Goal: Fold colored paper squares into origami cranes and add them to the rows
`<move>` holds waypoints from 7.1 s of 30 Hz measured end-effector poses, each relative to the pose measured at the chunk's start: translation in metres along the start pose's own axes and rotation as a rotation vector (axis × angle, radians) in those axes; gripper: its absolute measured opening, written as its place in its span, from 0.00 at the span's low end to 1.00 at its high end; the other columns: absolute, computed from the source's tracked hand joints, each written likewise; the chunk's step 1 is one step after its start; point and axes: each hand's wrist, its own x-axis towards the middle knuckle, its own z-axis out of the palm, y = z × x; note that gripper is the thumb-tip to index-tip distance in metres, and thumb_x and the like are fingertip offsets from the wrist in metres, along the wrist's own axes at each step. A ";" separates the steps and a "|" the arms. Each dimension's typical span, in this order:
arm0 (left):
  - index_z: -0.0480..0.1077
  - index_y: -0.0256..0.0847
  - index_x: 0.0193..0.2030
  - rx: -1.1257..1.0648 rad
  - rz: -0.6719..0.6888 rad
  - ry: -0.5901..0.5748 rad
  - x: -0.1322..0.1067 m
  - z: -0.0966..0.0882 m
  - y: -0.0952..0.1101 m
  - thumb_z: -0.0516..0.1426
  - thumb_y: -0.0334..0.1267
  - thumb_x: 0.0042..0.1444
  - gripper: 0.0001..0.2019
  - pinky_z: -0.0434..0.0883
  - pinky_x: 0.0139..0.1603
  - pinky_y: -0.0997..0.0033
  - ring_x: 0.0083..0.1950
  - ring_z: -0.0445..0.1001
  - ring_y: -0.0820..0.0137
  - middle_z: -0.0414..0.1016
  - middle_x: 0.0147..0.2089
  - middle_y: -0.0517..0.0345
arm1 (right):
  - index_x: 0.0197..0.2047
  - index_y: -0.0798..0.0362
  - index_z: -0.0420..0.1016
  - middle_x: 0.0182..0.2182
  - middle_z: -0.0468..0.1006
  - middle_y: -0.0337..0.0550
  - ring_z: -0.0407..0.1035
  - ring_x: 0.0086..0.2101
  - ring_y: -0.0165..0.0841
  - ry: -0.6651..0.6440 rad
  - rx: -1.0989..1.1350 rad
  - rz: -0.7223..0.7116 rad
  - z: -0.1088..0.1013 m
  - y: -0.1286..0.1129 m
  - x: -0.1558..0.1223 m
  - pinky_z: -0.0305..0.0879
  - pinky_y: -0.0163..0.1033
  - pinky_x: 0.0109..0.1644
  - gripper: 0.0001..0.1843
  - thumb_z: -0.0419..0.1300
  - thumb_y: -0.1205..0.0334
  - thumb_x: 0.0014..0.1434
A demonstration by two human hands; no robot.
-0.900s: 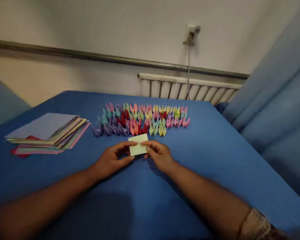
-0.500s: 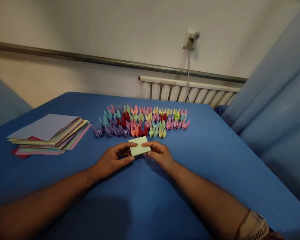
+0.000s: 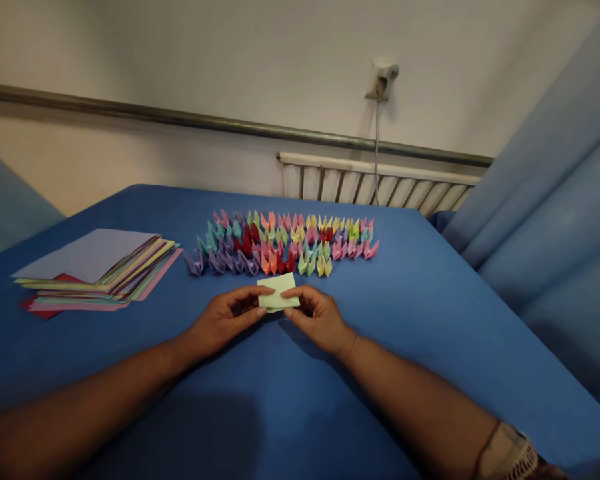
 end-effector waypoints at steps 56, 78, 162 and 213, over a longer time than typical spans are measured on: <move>0.69 0.39 0.32 -0.080 -0.038 0.292 -0.004 0.012 0.014 0.66 0.42 0.46 0.12 0.65 0.29 0.77 0.27 0.70 0.75 0.71 0.26 0.65 | 0.48 0.49 0.64 0.24 0.71 0.31 0.66 0.26 0.28 0.227 -0.097 -0.029 0.018 -0.018 -0.002 0.63 0.36 0.33 0.20 0.65 0.63 0.53; 0.75 0.35 0.38 -0.248 -0.143 0.193 0.003 0.021 0.012 0.67 0.41 0.46 0.15 0.71 0.36 0.71 0.32 0.76 0.70 0.79 0.32 0.58 | 0.35 0.56 0.77 0.23 0.81 0.43 0.75 0.21 0.31 0.049 0.091 0.301 0.016 -0.013 0.004 0.63 0.32 0.21 0.22 0.69 0.44 0.48; 0.73 0.39 0.37 0.197 0.070 0.030 -0.004 0.009 0.014 0.58 0.44 0.57 0.10 0.68 0.37 0.73 0.34 0.69 0.71 0.73 0.33 0.60 | 0.26 0.51 0.72 0.26 0.68 0.35 0.63 0.26 0.27 0.214 -0.044 0.017 0.014 -0.019 0.000 0.62 0.35 0.32 0.13 0.69 0.54 0.50; 0.75 0.38 0.42 0.612 0.107 -0.181 0.039 -0.004 0.009 0.56 0.39 0.56 0.11 0.63 0.30 0.74 0.30 0.69 0.71 0.73 0.29 0.61 | 0.53 0.50 0.74 0.45 0.75 0.48 0.68 0.44 0.38 -0.313 -0.964 -0.369 -0.004 -0.028 -0.005 0.66 0.46 0.48 0.19 0.55 0.72 0.61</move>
